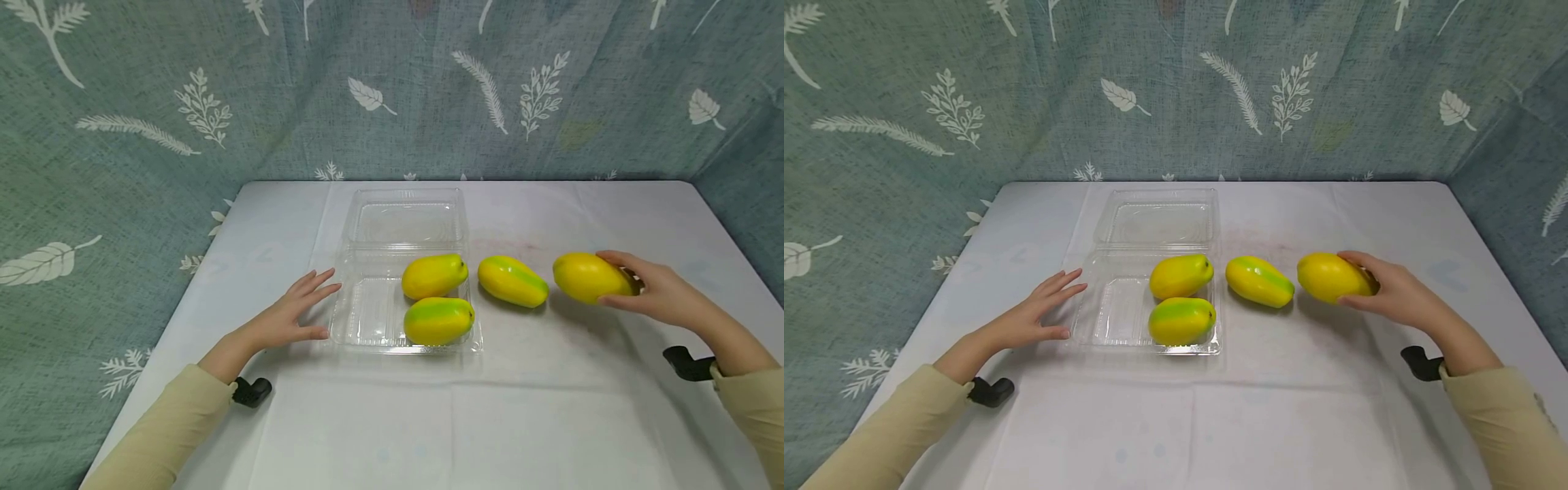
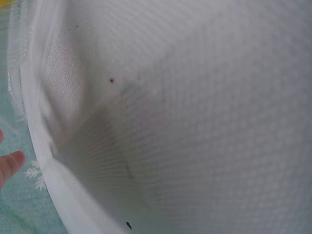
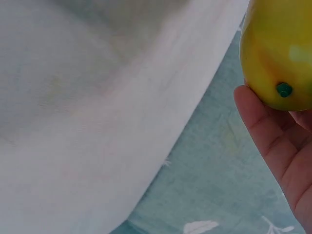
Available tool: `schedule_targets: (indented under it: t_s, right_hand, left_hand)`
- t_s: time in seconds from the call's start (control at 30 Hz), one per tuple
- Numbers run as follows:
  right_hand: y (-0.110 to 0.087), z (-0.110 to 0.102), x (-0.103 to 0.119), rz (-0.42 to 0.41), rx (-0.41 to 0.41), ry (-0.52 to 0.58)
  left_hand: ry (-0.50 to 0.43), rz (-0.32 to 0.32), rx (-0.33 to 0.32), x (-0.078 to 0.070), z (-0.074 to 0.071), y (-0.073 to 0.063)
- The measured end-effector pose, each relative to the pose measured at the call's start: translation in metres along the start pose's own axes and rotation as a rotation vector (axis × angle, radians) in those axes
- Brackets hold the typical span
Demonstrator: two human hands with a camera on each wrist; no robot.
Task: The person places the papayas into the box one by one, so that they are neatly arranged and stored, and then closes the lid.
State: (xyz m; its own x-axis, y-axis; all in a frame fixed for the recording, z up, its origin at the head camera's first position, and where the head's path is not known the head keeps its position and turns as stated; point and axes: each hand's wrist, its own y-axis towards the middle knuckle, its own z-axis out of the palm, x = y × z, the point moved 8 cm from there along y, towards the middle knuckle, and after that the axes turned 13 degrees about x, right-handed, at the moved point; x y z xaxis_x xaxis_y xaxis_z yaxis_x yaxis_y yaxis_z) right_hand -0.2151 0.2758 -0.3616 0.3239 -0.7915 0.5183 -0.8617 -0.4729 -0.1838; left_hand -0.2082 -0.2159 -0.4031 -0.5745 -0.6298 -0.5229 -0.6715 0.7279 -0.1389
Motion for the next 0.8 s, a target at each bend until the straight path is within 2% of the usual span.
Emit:
schedule_targets:
  t_s: [0.37,0.57,0.8]
  right_hand:
    - [0.006,-0.011,0.02,-0.04,0.001,-0.103]
    - [0.005,-0.016,0.029,-0.063,-0.018,-0.134]
    - [0.006,-0.023,0.037,-0.054,-0.02,-0.169]
  left_hand:
    - [-0.016,-0.054,0.054,0.001,0.002,0.0]
    - [-0.017,-0.043,0.044,0.0,0.001,0.001]
    - [-0.012,-0.047,0.05,0.0,0.001,0.001]
